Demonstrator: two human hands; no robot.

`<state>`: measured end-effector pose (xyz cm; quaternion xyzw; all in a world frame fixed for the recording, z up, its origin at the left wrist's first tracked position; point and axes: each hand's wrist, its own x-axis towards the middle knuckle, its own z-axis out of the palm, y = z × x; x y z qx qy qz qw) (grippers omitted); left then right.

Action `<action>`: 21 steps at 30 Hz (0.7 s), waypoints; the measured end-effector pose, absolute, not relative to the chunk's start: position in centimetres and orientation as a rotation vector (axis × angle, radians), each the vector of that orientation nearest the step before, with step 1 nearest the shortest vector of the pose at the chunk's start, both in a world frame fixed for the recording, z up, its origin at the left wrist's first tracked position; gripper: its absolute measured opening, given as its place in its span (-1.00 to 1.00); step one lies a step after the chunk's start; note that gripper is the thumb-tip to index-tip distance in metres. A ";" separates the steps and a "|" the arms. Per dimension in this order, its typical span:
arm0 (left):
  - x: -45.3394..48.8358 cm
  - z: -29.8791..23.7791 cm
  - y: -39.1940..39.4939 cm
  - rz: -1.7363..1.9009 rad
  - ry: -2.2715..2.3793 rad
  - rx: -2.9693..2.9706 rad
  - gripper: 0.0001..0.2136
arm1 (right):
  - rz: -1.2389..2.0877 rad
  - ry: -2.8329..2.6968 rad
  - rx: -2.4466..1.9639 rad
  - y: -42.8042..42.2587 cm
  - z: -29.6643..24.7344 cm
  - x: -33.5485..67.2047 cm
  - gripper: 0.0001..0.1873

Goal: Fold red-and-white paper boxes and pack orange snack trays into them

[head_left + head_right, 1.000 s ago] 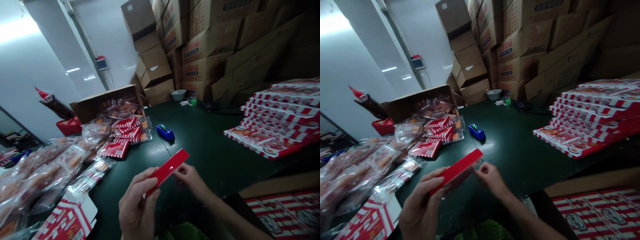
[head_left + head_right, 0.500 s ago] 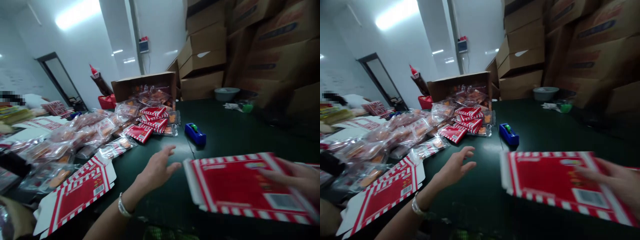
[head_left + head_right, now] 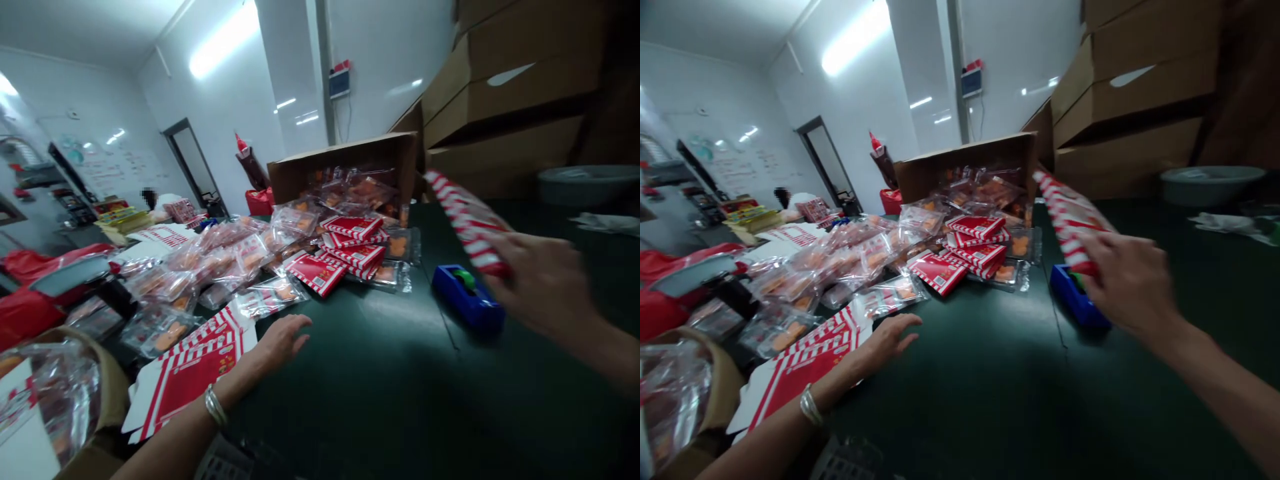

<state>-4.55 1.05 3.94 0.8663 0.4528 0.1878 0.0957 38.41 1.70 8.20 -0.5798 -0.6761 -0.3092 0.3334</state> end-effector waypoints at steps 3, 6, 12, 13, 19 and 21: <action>-9.6 4.4 -1.7 0.617 1.572 2.517 -0.78 | -0.947 -2.044 -1.264 9.5 8.9 31.1 -0.61; -16.4 4.7 -4.1 0.614 2.043 2.287 -0.73 | -0.943 -2.243 -1.161 17.0 6.8 24.9 -0.62; -24.9 3.9 -2.8 0.250 2.207 2.010 -0.36 | -0.862 -2.476 -1.156 23.0 1.9 22.1 -0.56; -25.3 3.6 -1.9 0.199 2.199 1.990 -0.33 | -0.880 -2.419 -1.196 21.9 2.0 22.1 -0.56; -25.5 2.9 1.2 0.003 2.127 1.882 -0.52 | -0.695 -2.472 -0.949 10.8 1.9 17.3 -0.62; -25.5 3.6 1.5 -0.027 2.071 1.834 -0.69 | -0.487 -2.538 -0.852 8.1 0.9 15.4 -0.62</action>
